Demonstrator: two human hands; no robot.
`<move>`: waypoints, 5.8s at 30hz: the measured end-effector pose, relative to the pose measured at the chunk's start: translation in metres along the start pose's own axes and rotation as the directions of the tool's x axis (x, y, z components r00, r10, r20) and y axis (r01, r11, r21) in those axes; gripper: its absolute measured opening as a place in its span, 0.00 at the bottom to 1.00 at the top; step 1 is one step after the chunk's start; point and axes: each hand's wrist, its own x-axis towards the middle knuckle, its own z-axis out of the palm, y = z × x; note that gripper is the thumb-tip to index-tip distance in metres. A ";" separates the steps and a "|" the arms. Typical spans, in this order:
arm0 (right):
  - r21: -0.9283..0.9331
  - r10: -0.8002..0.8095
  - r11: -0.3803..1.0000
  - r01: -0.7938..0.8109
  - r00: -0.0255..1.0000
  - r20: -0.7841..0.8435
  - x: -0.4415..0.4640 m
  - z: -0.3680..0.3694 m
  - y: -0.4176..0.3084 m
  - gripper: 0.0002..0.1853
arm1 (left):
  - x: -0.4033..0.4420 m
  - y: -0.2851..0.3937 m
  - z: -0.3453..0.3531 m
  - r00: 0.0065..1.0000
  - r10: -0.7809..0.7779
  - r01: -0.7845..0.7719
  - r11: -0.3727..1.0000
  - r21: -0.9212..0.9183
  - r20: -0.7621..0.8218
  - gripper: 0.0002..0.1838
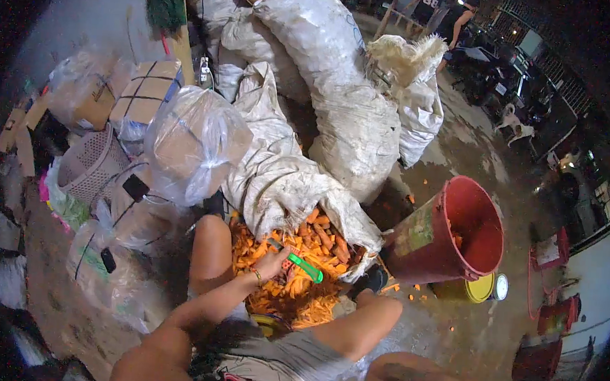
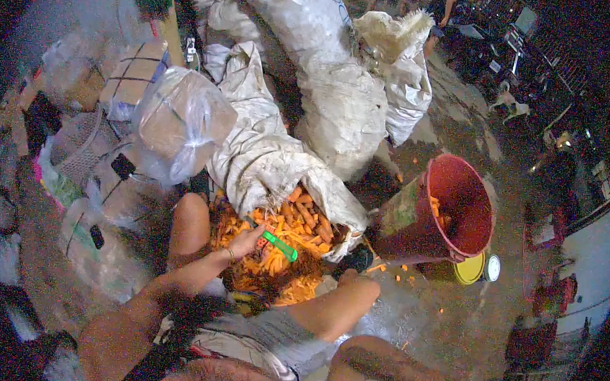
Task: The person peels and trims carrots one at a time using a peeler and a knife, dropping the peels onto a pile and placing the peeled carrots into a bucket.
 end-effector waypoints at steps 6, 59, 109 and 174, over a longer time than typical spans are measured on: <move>-0.140 0.074 0.988 -0.068 0.997 0.037 -0.036 -0.023 0.011 0.41 | 0.009 -0.058 0.026 0.986 0.167 -0.169 0.981 -0.097 -0.027 0.35; -0.351 0.204 0.933 -0.084 0.924 0.322 -0.042 0.007 0.020 0.34 | 0.002 -0.065 0.005 0.979 -0.202 0.190 0.927 0.323 0.004 0.32; -0.354 0.096 0.935 0.030 0.938 0.334 -0.018 0.013 -0.018 0.28 | 0.052 -0.154 0.028 0.996 0.045 -0.036 0.993 0.116 -0.075 0.44; -0.276 0.051 0.949 0.150 0.792 0.608 0.039 0.278 0.141 0.29 | -0.026 -0.043 0.006 0.947 0.010 0.180 0.810 -0.558 0.320 0.20</move>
